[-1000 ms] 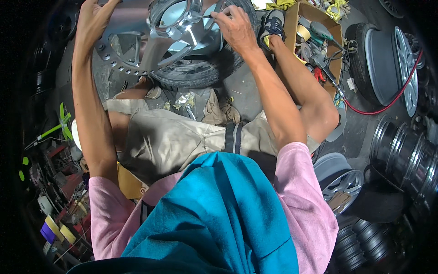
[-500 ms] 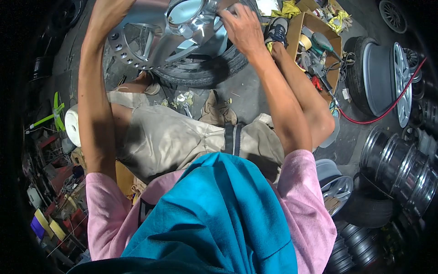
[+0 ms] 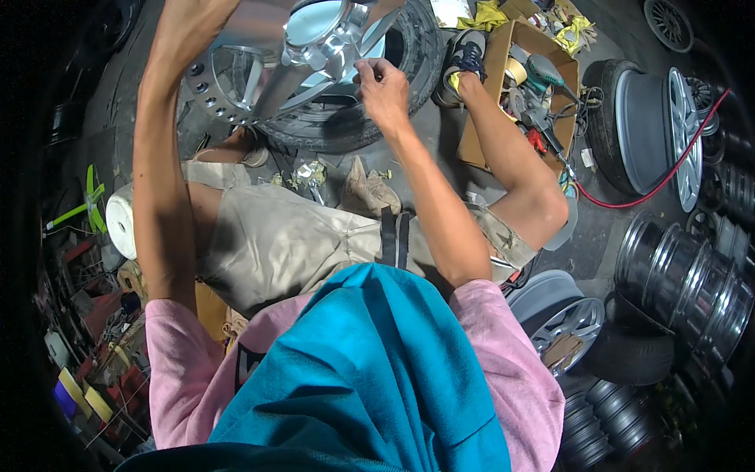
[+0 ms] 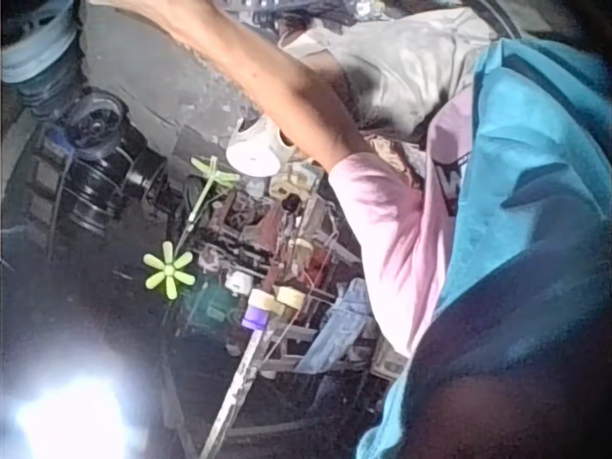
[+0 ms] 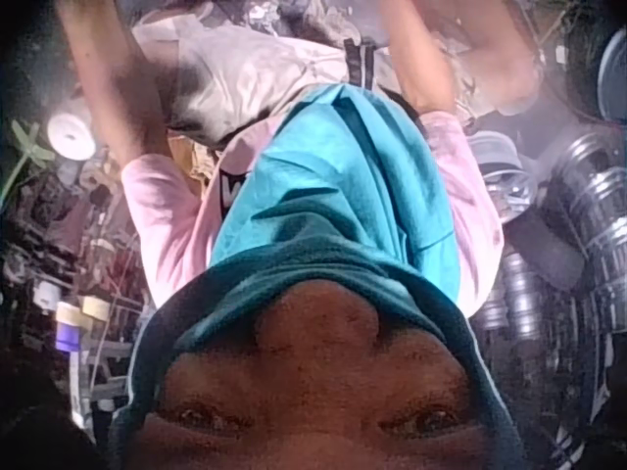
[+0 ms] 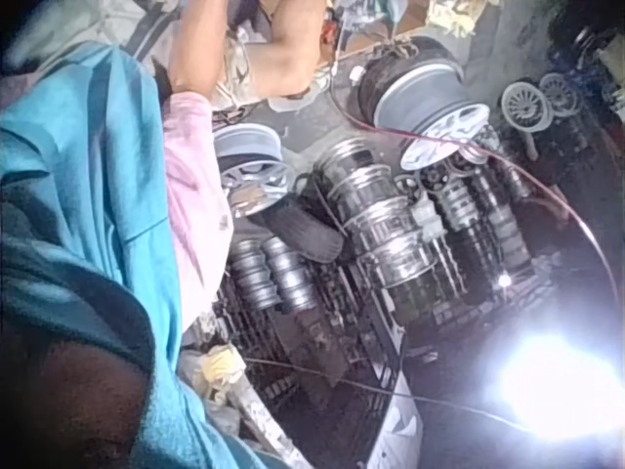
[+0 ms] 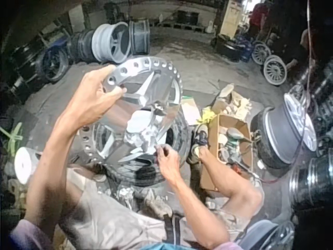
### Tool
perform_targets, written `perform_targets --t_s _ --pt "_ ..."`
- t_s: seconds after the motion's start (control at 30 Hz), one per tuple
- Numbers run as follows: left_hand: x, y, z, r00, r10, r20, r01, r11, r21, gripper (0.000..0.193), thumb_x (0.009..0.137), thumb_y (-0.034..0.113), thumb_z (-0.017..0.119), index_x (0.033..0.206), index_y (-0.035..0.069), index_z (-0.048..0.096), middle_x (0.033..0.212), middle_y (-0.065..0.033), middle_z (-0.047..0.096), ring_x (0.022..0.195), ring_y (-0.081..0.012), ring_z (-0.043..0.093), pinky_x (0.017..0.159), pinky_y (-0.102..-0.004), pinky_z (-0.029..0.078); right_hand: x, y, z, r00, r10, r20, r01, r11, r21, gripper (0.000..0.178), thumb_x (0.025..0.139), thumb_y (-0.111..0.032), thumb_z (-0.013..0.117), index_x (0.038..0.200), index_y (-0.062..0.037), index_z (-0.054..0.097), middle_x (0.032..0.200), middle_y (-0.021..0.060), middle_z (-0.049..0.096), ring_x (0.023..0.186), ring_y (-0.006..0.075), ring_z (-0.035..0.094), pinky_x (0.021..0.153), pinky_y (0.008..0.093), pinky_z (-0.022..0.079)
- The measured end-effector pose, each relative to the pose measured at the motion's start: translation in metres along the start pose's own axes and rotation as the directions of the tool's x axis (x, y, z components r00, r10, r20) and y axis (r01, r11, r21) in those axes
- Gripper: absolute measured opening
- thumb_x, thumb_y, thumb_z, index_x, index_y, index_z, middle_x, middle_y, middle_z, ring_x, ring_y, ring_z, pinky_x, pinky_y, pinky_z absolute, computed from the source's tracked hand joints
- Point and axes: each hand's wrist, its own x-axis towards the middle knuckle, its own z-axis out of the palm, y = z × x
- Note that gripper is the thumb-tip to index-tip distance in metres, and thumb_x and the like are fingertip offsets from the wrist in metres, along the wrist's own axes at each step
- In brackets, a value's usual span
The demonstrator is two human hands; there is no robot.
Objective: The person wipes a car rim with a cloth, uses a small tool to manipulate the bolts along the edge, and lifts the center piece of the rim.
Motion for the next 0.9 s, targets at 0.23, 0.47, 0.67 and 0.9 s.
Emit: perform_targets --t_s 0.23,0.47,0.67,0.9 --pt "-0.001 0.001 -0.004 1.000 0.012 0.014 -0.012 1.000 0.024 0.024 0.086 0.009 0.071 0.104 -0.006 0.064 0.077 -0.0124 0.064 0.069 -0.0113 0.052 0.060 -0.0322 0.045 -0.008 -0.019 0.024 0.998 0.009 0.064 -0.022 0.979 0.205 0.033 0.102 -0.030 0.066 0.102 0.0026 0.068 0.078 0.0038 0.066 0.056 0.0084 0.056 0.046 0.0239 0.040" --pt "-0.001 0.001 0.003 0.999 0.026 -0.036 -0.028 0.997 -0.065 0.027 0.086 0.009 0.070 0.107 -0.007 0.064 0.080 -0.0150 0.066 0.071 -0.0121 0.055 0.062 -0.0331 0.048 -0.014 -0.015 0.008 1.000 -0.003 -0.020 0.007 0.976 0.219 0.034 0.102 -0.027 0.066 0.110 0.0064 0.064 0.087 0.0115 0.068 0.068 0.0166 0.068 0.057 0.0296 0.059" --pt "-0.006 0.014 0.003 1.000 0.016 0.015 -0.016 1.000 -0.019 0.027 0.087 0.009 0.069 0.107 -0.008 0.064 0.079 -0.0156 0.066 0.071 -0.0122 0.056 0.062 -0.0328 0.047 -0.017 -0.022 0.004 0.999 -0.045 -0.028 0.049 0.986 0.162 0.037 0.100 -0.021 0.069 0.122 0.0079 0.062 0.086 0.0134 0.070 0.068 0.0180 0.070 0.057 0.0308 0.060" --pt "-0.006 0.023 0.004 1.000 -0.011 0.022 0.011 1.000 -0.008 0.026 0.087 0.009 0.068 0.106 -0.008 0.064 0.078 -0.0151 0.065 0.070 -0.0118 0.055 0.062 -0.0325 0.047 -0.008 -0.030 0.015 1.000 -0.027 0.000 0.026 0.940 0.339 0.034 0.097 -0.012 0.068 0.123 0.0094 0.064 0.076 0.0119 0.069 0.060 0.0178 0.070 0.050 0.0298 0.058"
